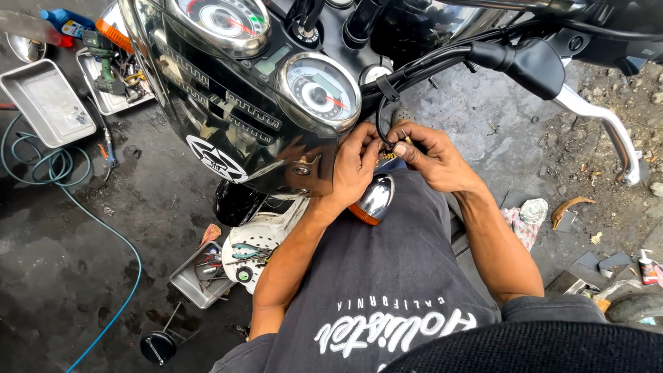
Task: Repairing and testing the electrical wiring of a motorcycle's front indicators and headlight
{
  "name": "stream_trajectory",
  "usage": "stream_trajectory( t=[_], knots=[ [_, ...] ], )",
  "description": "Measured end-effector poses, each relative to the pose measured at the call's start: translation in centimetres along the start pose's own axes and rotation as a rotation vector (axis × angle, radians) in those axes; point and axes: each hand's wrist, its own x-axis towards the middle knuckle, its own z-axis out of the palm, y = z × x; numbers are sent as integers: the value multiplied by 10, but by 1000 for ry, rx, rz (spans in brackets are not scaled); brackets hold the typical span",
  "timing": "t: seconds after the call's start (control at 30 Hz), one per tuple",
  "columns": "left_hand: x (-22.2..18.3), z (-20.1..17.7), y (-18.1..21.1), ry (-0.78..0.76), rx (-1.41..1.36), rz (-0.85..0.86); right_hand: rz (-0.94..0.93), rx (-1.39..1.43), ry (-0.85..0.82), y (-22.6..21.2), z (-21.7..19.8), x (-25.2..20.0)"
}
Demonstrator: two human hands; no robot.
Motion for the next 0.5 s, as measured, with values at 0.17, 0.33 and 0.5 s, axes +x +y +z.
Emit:
stream_trajectory(
  t=[0.17,0.33,0.5],
  knots=[
    [-10,14,2,167,34,134,124,131,152,19,-4,-13],
    [-13,17,2,227,166,249,160,179,224,15,-2,-16],
    [-12,15,9,228,79,256,50,-83,341,19,10,-17]
  ],
)
